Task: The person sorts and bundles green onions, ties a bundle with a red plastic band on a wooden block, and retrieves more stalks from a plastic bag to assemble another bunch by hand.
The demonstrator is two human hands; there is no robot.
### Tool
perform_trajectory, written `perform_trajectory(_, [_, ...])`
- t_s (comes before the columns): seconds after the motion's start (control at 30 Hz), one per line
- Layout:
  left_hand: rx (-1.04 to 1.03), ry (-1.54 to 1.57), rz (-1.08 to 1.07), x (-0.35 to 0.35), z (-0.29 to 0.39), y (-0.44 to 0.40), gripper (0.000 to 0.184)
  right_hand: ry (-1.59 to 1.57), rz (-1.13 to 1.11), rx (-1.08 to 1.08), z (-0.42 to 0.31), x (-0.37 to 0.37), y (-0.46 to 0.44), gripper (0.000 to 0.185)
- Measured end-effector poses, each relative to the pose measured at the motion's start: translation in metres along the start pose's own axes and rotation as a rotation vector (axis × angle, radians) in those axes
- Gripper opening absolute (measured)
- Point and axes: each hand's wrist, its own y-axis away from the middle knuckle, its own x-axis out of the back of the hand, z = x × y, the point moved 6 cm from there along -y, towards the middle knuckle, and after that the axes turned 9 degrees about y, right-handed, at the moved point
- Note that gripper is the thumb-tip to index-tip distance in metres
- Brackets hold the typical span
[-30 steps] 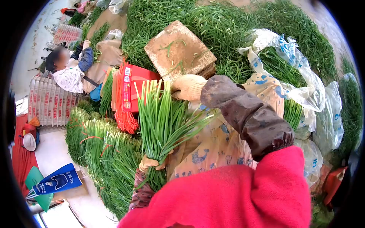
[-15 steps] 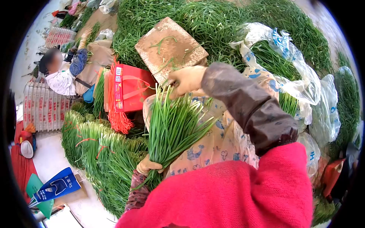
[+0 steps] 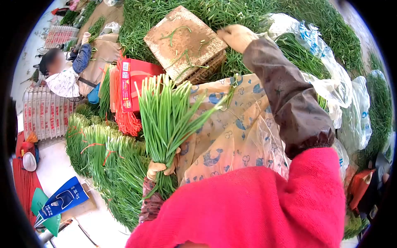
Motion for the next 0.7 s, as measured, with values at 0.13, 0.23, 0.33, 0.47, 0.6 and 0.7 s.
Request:
perform_trajectory(0.13, [-0.083,0.043,-0.002,0.011,0.008,0.001,0.080,0.257,-0.055,0.146,0.009,-0.009,0.016,0.029])
perform_trajectory(0.23, [-0.094,0.147,-0.017,0.011,0.011,0.001,0.084,-0.063,-0.310,0.379,0.008,-0.052,0.025,0.029])
perform_trajectory(0.33, [-0.115,0.148,-0.063,0.011,0.014,-0.003,0.087,-0.005,-0.445,0.338,-0.020,-0.076,0.048,0.040])
perform_trajectory(0.47, [-0.105,0.162,-0.124,0.007,0.011,-0.005,0.085,0.079,-0.400,0.535,-0.058,-0.106,0.064,0.047])
perform_trajectory(0.6, [-0.079,0.104,-0.146,0.002,0.012,-0.009,0.083,0.177,-0.510,0.604,-0.065,-0.115,0.065,0.041])
perform_trajectory(0.7, [-0.080,0.057,-0.073,0.002,0.009,-0.002,0.082,0.043,-0.816,0.349,-0.052,-0.124,0.064,0.034])
